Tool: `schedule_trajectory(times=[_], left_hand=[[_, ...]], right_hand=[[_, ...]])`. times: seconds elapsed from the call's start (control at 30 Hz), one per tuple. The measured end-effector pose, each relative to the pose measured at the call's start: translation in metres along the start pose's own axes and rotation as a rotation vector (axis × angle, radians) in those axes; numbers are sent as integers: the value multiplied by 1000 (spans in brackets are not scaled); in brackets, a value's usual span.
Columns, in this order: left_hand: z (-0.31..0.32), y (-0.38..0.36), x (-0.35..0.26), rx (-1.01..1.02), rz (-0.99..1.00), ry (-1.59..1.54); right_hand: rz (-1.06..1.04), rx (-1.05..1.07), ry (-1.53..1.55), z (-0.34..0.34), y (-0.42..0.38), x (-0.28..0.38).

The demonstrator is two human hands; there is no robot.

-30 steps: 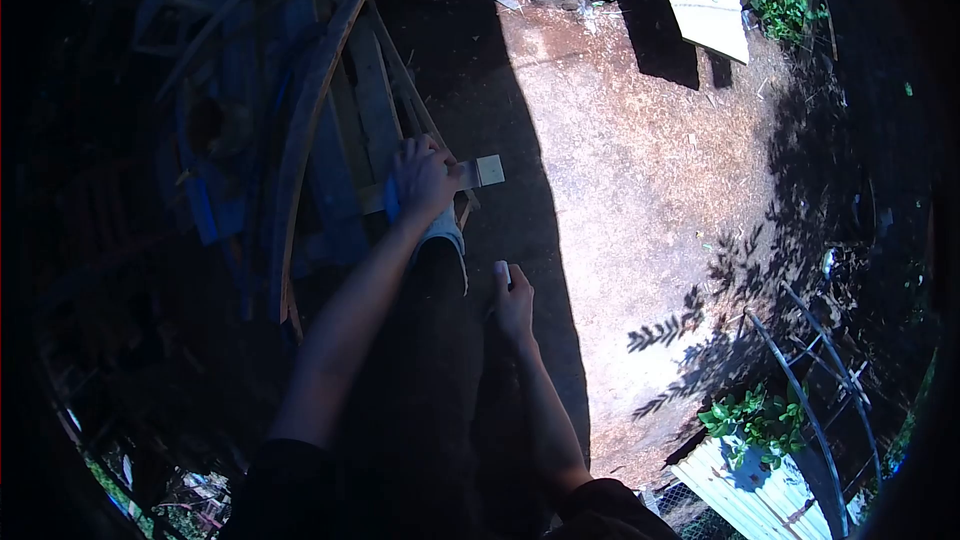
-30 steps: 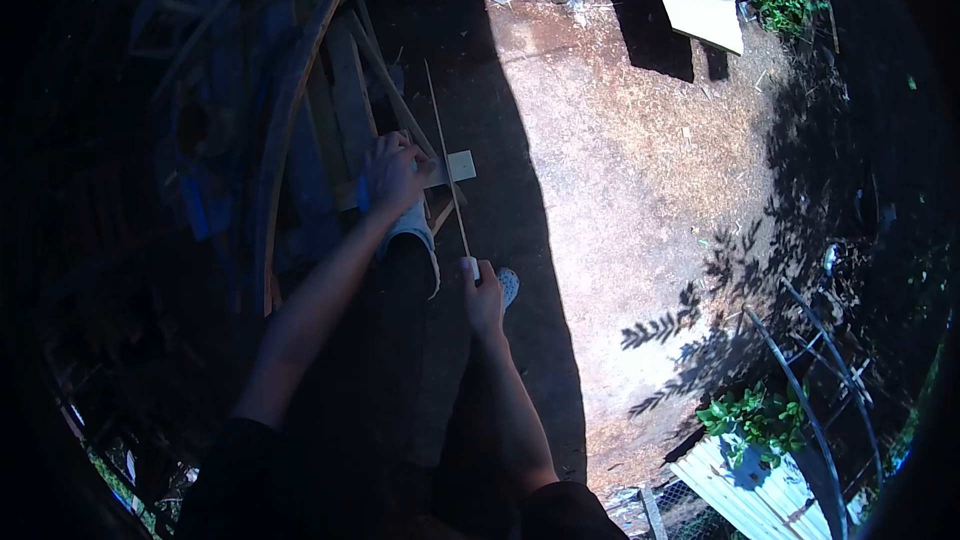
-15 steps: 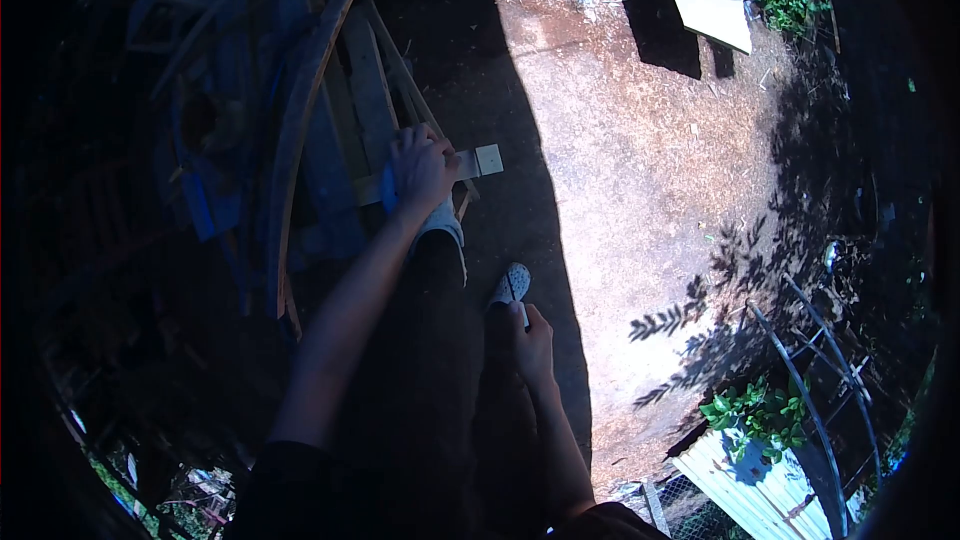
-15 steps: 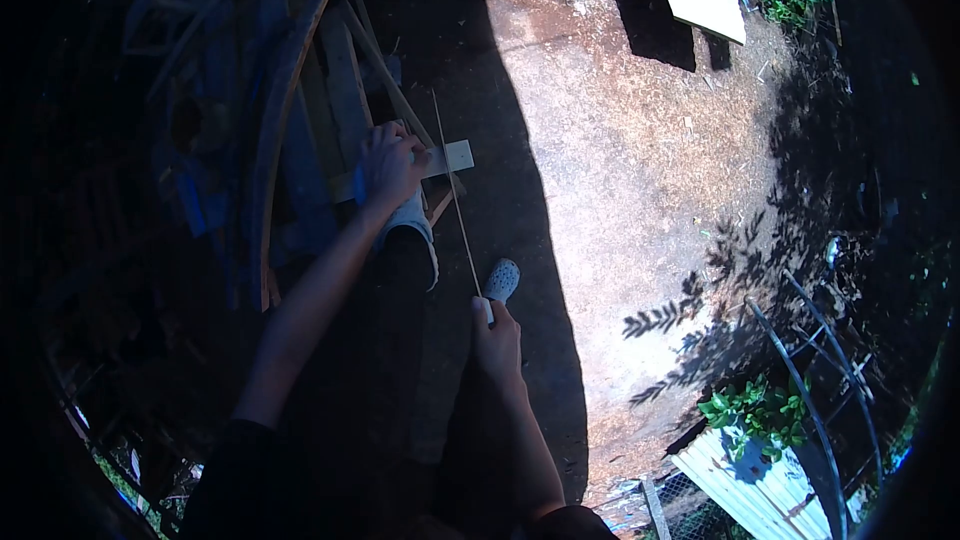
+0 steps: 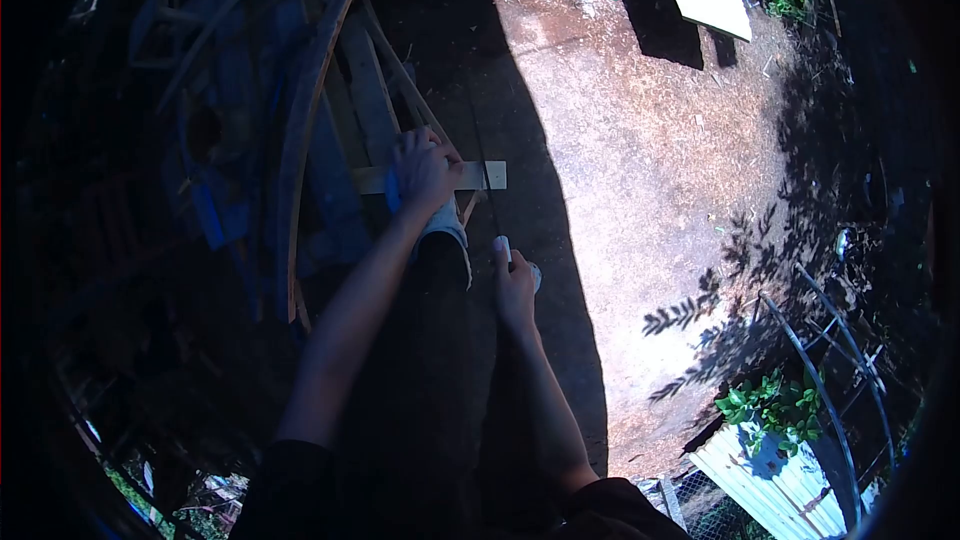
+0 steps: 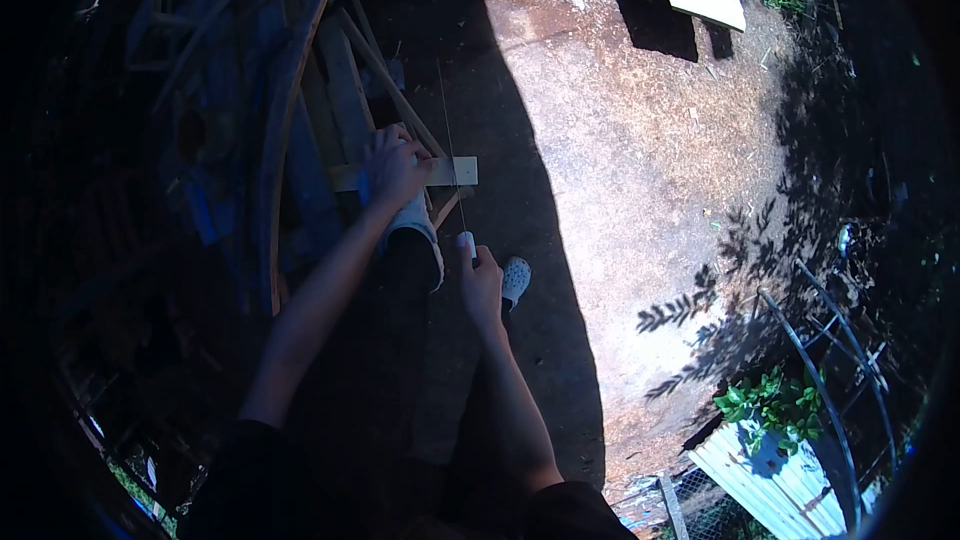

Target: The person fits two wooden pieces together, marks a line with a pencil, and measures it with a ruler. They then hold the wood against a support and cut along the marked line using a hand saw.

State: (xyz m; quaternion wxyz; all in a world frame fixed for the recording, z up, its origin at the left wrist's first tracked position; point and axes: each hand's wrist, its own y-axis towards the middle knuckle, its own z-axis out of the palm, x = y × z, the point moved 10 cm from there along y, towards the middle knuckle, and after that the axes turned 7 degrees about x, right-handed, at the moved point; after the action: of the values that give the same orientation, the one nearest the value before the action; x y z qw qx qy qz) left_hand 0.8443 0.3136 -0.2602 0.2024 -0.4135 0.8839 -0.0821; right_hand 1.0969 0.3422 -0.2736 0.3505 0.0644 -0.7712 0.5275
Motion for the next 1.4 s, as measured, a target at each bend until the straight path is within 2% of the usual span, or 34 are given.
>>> schedule_trajectory(times=[0.07, 0.23, 0.3, 0.37, 0.57, 0.77, 0.83, 0.93, 1.03, 1.13, 1.27, 1.37, 1.4], left_hand=[[6, 1, 0, -1, -16, 28], [1, -3, -3, -29, -41, 60], [3, -3, -10, -29, -42, 64], [-5, -6, -12, -120, -22, 108], [-7, -11, -10, -145, -22, 119], [0, -5, 1, -83, -18, 48], [-1, -4, 1, -69, -28, 47], [1, -4, -2, -53, -45, 40], [0, 0, 1, -47, -50, 37], [1, -3, -2, -32, -33, 20], [1, -4, -2, -44, -19, 20], [2, -4, -2, -48, -14, 10], [3, -4, -1, -45, -13, 12]], right_hand=[[-129, -28, 75, 14, 10, -4], [-40, 17, 202, 33, 42, -21], [-208, -41, 97, 27, 43, -9], [-212, -37, 118, 24, 45, 7], [-99, 38, 74, 13, 49, 25], [-93, 18, 84, 18, 36, 16], [-126, 8, 172, 20, 35, 18], [-258, -7, 237, 30, 47, 4], [-252, 1, 184, 28, 45, -8], [-259, 4, 158, 25, 13, -49], [-111, 12, 219, 19, -52, -125], [-37, 30, 182, 3, -68, -122], [-75, 35, 105, -4, -62, -108]])
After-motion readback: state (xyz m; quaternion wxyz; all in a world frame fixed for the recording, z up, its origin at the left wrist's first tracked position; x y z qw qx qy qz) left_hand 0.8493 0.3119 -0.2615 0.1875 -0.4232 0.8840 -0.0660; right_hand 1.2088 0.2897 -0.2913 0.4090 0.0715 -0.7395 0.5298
